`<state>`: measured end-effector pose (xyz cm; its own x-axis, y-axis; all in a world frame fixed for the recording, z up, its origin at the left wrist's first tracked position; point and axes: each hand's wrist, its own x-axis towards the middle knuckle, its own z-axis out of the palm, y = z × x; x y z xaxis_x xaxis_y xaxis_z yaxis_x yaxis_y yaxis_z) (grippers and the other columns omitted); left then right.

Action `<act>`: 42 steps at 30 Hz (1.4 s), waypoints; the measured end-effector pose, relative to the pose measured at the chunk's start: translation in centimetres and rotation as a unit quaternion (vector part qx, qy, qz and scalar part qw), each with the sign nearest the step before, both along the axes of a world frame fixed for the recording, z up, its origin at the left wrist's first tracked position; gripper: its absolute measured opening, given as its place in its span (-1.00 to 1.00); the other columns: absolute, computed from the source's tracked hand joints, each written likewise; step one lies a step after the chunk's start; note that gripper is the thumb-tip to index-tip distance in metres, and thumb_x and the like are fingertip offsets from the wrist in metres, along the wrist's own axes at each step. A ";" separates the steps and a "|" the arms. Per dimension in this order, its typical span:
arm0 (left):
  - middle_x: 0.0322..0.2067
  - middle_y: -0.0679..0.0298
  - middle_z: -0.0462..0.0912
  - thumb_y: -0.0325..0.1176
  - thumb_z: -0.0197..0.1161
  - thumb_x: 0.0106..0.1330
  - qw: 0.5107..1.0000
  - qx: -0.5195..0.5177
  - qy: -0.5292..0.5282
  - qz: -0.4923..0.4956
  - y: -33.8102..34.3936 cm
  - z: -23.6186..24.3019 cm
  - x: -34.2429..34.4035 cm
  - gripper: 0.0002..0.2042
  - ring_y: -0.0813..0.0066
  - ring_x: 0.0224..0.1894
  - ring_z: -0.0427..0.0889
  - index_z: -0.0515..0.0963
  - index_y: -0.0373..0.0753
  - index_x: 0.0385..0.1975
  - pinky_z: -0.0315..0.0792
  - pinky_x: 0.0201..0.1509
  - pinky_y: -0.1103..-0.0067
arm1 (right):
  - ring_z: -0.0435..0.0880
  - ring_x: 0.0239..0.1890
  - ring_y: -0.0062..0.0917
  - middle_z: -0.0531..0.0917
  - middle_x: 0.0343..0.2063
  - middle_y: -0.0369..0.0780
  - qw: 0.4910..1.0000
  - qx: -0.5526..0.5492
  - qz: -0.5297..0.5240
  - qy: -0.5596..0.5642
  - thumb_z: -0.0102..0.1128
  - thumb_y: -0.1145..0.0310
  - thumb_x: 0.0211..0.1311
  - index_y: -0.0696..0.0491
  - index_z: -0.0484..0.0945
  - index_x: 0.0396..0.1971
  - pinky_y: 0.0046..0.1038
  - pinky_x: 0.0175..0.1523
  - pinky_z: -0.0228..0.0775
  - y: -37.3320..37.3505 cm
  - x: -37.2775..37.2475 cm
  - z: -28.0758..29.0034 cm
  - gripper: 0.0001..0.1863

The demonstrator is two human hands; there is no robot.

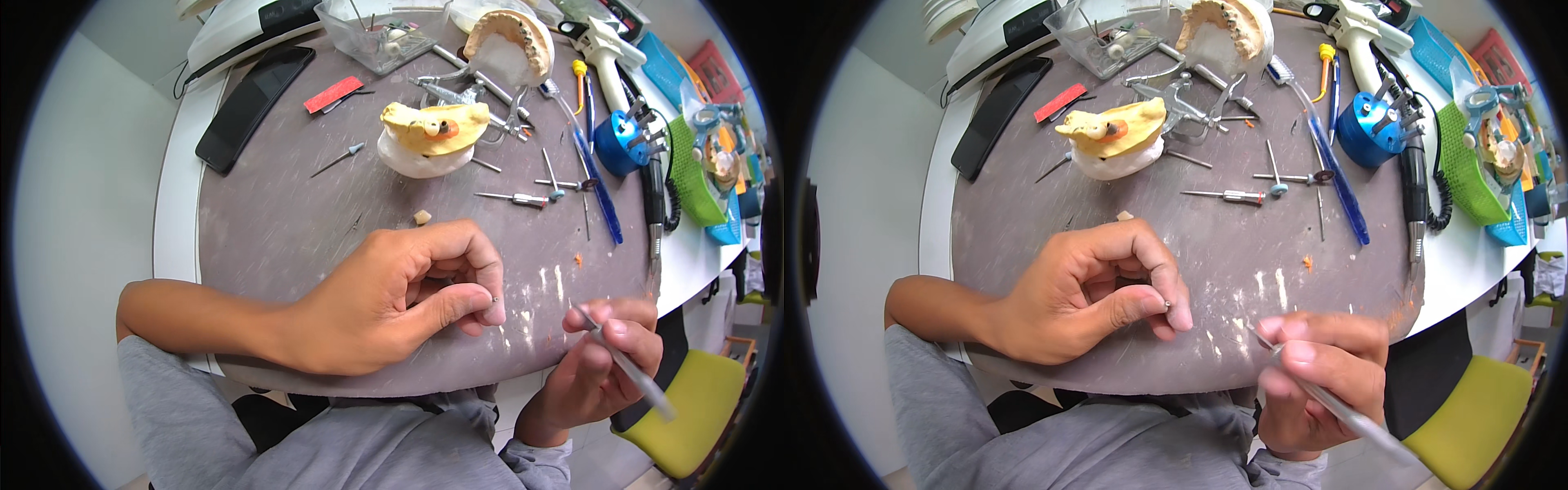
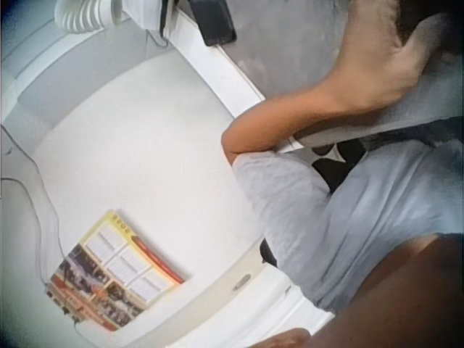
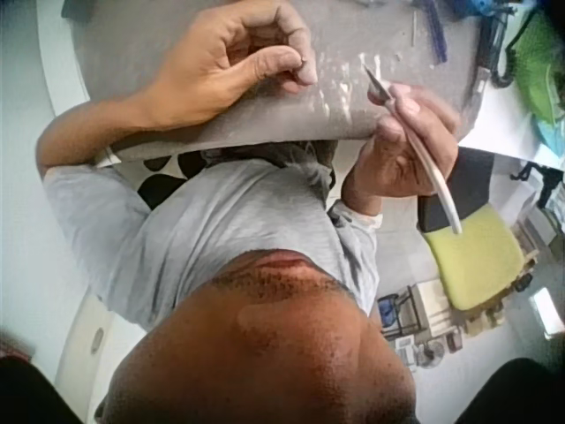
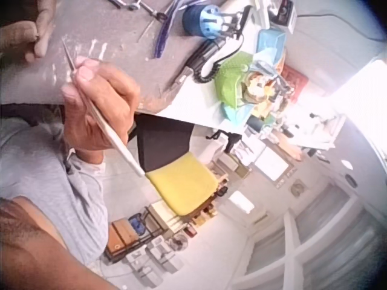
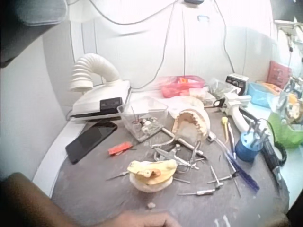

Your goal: The person polishes a small dental prosthesis component using a rotary tool, then cleans excess material from the piece with a scraper and a small brush.

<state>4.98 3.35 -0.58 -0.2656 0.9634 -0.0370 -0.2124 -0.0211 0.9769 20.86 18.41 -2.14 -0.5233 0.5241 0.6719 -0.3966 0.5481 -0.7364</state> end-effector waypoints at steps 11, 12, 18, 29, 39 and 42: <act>-0.21 0.14 0.60 -0.57 0.14 0.38 0.996 0.006 0.090 0.017 -0.4 0.1 0.9 -0.91 0.52 -0.13 0.63 0.45 -0.42 -0.18 0.60 -0.06 0.57 | 0.76 -0.38 -0.38 0.68 -0.46 -0.02 0.991 -0.084 0.102 0.020 0.24 0.67 0.00 0.25 0.49 -0.31 -0.49 -0.20 0.65 -1.2 -1.1 -0.8 -0.79; -0.21 0.14 0.60 -0.57 0.14 0.38 0.996 0.008 0.087 0.018 -0.3 0.0 0.9 -0.91 0.52 -0.13 0.63 0.45 -0.42 -0.18 0.60 -0.06 0.57 | 0.76 -0.38 -0.39 0.67 -0.47 -0.02 0.992 -0.079 0.101 0.015 0.24 0.67 -0.01 0.25 0.49 -0.31 -0.48 -0.20 0.66 -1.2 -1.1 -0.8 -0.78; -0.20 0.13 0.60 -0.58 0.15 0.37 0.995 0.001 0.102 0.011 -0.3 -0.1 0.7 -0.91 0.52 -0.14 0.63 0.46 -0.43 -0.19 0.60 -0.07 0.58 | 0.76 -0.39 -0.38 0.67 -0.49 -0.01 0.994 -0.044 0.103 0.015 0.26 0.67 -0.05 0.25 0.49 -0.32 -0.42 -0.21 0.68 -1.1 -1.4 -0.9 -0.76; -0.23 0.15 0.61 -0.56 0.17 0.36 0.990 -0.003 0.135 0.027 -0.3 0.2 0.9 -0.91 0.54 -0.19 0.64 0.49 -0.43 -0.21 0.57 -0.10 0.62 | 0.77 -0.38 -0.34 0.67 -0.45 -0.01 0.994 -0.021 0.103 -0.006 0.29 0.69 -0.10 0.25 0.48 -0.33 -0.46 -0.25 0.67 -1.1 -1.1 -0.9 -0.73; -0.34 0.18 0.64 -0.51 0.10 0.42 0.969 -0.013 0.242 0.042 -0.1 0.2 1.1 -0.88 0.58 -0.33 0.66 0.51 -0.46 -0.25 0.57 -0.26 0.66 | 0.75 -0.44 -0.48 0.70 -0.48 -0.06 0.996 -0.032 0.083 -0.006 0.29 0.72 -0.17 0.19 0.52 -0.39 -0.63 -0.37 0.57 -1.2 -1.5 -1.0 -0.74; -0.37 0.18 0.64 -0.48 0.07 0.44 0.970 -0.015 0.239 0.043 -0.1 0.1 1.2 -0.85 0.57 -0.35 0.67 0.51 -0.45 -0.26 0.57 -0.26 0.65 | 0.73 -0.47 -0.52 0.71 -0.45 -0.06 0.996 -0.030 0.085 -0.017 0.31 0.72 -0.17 0.18 0.53 -0.39 -0.65 -0.39 0.55 -1.1 -1.3 -1.0 -0.73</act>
<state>6.17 3.23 -0.43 -0.3394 0.9371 0.0822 0.2661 0.0118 0.9639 19.58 17.30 -3.11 -0.6304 0.4640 0.6224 -0.4542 0.4298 -0.7804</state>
